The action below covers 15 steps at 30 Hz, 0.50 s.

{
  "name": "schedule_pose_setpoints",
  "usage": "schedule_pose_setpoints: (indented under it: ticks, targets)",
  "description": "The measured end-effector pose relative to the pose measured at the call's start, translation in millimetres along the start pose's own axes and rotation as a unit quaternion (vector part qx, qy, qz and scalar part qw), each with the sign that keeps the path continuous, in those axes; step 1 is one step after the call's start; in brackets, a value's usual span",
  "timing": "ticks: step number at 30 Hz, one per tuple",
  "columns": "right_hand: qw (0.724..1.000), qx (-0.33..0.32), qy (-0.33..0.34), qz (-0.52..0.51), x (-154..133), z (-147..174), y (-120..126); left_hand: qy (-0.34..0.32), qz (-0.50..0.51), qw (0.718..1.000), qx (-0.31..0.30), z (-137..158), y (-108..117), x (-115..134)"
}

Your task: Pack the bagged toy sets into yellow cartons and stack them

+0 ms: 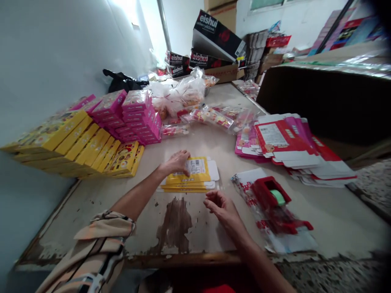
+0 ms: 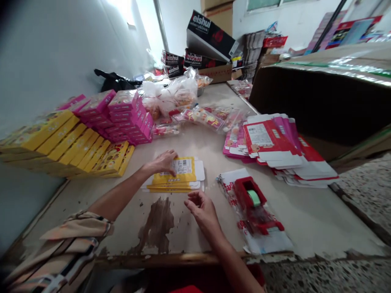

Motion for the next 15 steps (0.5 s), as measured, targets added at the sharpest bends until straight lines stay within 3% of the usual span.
schedule_pose_setpoints:
  ticks: [3,5,7,9,12,15]
  targets:
    - [0.996,0.051,0.070,-0.021,-20,-6,12,-0.009,0.023,1.000,-0.009,9,29,8]
    - [0.992,0.044,0.116,-0.013,-40,-9,13,-0.044,0.074,0.994,-0.067,26,44,25]
    - [0.985,0.028,0.165,0.032,-53,-6,9,-0.085,0.170,0.970,-0.152,50,51,47]
    - [0.974,0.040,0.200,0.095,-54,4,8,-0.103,0.261,0.940,-0.194,75,50,67]
    - [0.962,0.050,0.190,0.192,-34,29,10,-0.114,0.299,0.934,-0.158,104,39,90]
    - [0.947,0.009,0.166,0.273,-20,51,18,-0.120,0.261,0.954,-0.083,126,25,109]
Point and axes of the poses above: each hand's wrist, its own z-axis away from the middle knuckle, its own y-axis out of the back of the hand, x = y × z, the point moved 6 cm from there along -z, towards the middle knuckle, and after that the axes turned 13 degrees about -z, right-handed, at the moved point
